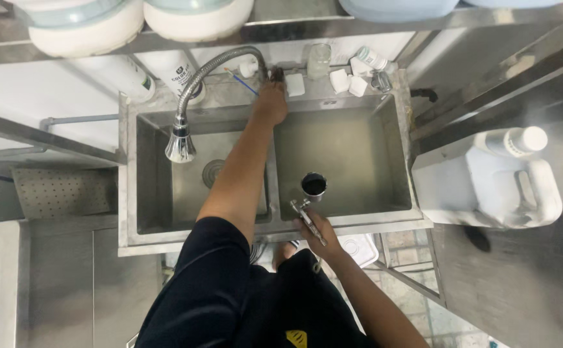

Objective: The person cleans a spray gun by rinsing it under a faucet, disassembling parts, and reassembling them. The person moves between a sink and a perforated metal tray to perform the cleaning and reassembly.

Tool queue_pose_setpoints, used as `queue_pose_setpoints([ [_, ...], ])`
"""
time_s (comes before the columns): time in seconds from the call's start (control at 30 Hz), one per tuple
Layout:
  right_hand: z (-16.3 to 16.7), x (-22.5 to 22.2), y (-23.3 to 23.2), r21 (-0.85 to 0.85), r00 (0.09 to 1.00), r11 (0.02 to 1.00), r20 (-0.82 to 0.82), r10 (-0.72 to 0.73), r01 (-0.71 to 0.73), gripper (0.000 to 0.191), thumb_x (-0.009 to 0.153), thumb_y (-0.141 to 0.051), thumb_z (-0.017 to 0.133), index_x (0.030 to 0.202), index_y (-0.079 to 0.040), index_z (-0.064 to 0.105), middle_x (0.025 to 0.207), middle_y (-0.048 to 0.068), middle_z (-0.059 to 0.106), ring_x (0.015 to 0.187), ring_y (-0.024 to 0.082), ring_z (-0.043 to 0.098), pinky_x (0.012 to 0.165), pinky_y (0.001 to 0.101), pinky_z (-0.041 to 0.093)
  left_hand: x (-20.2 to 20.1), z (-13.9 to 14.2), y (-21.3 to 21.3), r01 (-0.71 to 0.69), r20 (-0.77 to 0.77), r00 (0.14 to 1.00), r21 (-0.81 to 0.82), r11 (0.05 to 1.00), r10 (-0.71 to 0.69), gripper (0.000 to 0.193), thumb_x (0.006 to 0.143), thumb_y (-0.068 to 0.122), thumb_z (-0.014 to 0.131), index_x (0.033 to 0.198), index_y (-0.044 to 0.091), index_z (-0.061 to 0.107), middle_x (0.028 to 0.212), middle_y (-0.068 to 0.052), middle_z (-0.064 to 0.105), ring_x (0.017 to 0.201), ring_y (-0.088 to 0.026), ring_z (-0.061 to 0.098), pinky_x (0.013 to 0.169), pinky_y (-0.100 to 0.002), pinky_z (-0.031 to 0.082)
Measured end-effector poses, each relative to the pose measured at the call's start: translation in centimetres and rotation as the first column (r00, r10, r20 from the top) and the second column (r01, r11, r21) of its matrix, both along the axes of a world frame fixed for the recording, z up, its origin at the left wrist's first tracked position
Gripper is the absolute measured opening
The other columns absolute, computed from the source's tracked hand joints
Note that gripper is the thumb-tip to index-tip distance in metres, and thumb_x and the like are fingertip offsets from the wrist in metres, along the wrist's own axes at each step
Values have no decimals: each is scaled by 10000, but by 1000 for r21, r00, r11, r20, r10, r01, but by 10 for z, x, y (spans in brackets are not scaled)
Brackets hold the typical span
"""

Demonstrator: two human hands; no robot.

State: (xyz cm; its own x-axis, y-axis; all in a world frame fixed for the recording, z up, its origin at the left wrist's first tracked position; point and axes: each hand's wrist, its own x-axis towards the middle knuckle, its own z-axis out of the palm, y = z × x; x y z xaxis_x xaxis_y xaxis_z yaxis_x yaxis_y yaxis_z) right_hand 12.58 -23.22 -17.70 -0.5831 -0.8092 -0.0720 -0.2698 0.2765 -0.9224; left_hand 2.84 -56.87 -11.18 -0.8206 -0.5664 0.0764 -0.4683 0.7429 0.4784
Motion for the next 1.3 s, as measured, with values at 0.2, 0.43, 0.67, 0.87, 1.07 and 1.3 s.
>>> queue_pose_setpoints([
  [0.2,-3,9,-43,169,976,985,219,2,-40,284,968,-243,684,1152,-31,641,792,105,667,701,201,609,655,364,522,20,-3,-8,90,165,982,13,996,-90,412,845,99,569,1250,39,609,1320,-208,605,1223,-377,598,1000,-472,513],
  [0.43,-9,72,-119,227,932,956,350,98,-186,282,976,-272,689,1057,-2,667,743,58,613,672,146,571,623,352,498,125,-28,-32,31,116,988,509,860,-104,613,967,444,579,1478,122,475,1394,-209,566,1259,-381,553,1040,-483,445],
  [0.67,-8,175,-214,173,982,980,175,69,-100,316,936,-319,704,1095,-49,670,756,61,668,704,134,623,680,326,525,326,-89,-65,71,-26,942,990,-123,335,557,1010,423,526,1468,106,496,1376,-104,649,1236,-257,644,1068,-486,502],
  [0.87,-19,241,-260,167,989,986,146,-9,-15,345,934,-330,722,1125,-47,669,777,61,659,717,137,584,681,329,519,372,-87,-108,22,-32,951,999,37,309,441,994,251,583,1347,-10,618,1247,-125,704,1083,-277,691,953,-441,568],
  [1.07,-10,258,-262,54,974,994,214,79,-93,307,957,-315,747,1075,-38,685,774,26,610,740,113,547,680,321,500,352,-41,-142,-119,190,959,945,305,-212,327,918,63,576,1233,-3,633,1127,-136,698,939,-275,717,740,-438,646],
  [1.3,9,244,-265,167,950,974,296,97,-151,341,923,-337,745,1110,-53,722,768,-9,636,750,93,544,695,297,488,326,-33,-146,28,460,822,556,831,-336,233,947,38,532,1044,-119,675,899,-204,716,689,-300,785,582,-367,639],
])
